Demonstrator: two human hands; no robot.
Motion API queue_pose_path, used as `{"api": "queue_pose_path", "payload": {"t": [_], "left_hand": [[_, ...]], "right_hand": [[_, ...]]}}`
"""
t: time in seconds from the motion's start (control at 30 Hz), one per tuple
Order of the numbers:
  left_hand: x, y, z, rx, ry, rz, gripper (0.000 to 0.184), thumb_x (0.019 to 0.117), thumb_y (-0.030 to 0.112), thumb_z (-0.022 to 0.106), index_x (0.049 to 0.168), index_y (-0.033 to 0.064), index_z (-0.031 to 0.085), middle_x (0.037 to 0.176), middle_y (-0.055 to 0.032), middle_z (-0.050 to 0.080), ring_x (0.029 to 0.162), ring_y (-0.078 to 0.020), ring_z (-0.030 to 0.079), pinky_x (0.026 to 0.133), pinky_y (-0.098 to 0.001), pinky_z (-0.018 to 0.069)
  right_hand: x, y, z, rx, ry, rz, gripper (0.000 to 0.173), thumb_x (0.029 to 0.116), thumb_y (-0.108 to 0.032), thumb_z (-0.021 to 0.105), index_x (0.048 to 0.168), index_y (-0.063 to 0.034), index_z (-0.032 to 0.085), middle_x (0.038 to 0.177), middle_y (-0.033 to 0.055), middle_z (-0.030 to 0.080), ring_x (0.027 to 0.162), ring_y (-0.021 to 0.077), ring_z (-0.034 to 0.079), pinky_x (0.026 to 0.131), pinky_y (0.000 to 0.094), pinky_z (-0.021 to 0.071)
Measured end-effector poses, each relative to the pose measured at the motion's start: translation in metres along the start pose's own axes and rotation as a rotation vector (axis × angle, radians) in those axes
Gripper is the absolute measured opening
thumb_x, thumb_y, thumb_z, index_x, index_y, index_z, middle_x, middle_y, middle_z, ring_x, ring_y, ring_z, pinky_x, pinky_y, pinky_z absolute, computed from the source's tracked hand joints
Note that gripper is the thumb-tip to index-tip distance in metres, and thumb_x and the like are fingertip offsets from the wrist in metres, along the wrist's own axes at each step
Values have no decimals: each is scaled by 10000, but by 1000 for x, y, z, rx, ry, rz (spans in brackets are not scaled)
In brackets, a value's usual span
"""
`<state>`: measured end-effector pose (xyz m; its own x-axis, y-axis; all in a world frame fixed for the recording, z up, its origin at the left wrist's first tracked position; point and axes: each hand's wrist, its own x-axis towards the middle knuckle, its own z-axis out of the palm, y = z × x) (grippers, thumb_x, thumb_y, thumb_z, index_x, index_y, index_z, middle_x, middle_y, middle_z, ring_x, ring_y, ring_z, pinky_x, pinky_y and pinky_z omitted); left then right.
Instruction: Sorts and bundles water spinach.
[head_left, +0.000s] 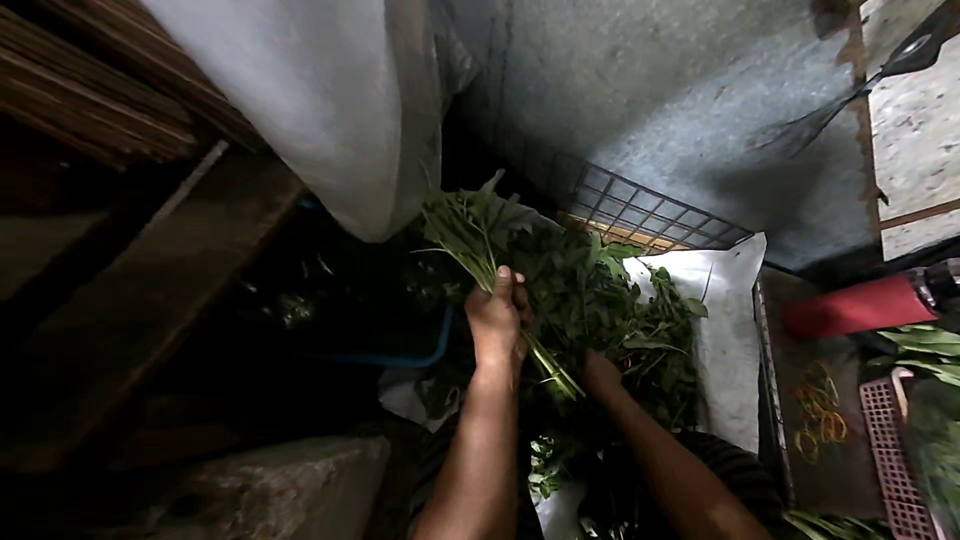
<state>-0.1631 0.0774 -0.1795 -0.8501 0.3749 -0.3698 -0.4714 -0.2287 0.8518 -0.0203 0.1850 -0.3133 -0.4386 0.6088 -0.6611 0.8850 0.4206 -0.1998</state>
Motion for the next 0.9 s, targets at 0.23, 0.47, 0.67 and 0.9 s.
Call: {"api": "queue_pose_path", "payload": {"t": [0.23,0.47,0.67,0.9], "left_hand": [[3,-1,-2,13,-10,20,150,1039,244,615,937,145,568,574,50,422,415,-50,373,395,-187,362],[-2,-11,10,38,-42,-59,77,999,164,668,996,91,644,593,25,472,428,-61,396,409,-200,377],[-9,-19,19,-16,-222,-139,104,997,162,671,1002,63,699,588,7,494,431,-54,407,401,-186,367],[-10,-15,18,-56,-309,-187,95,996,72,637,906,49,621,578,-3,494,404,-52,390,390,-186,376]], "right_hand": [[-25,27,-31,445,472,-283,401,1073,-232,501,1349,50,573,1214,237,677,1113,327,677,993,485,534],[-37,41,-31,815,769,-648,268,1049,-127,465,1067,81,633,761,21,595,672,30,579,669,210,529],[-47,40,-20,825,675,-784,243,1038,-103,451,1028,77,613,734,-33,569,661,-26,549,669,164,506],[-47,45,-15,630,550,-768,404,1037,-227,440,1121,101,660,834,77,672,715,46,596,708,256,533]]}}
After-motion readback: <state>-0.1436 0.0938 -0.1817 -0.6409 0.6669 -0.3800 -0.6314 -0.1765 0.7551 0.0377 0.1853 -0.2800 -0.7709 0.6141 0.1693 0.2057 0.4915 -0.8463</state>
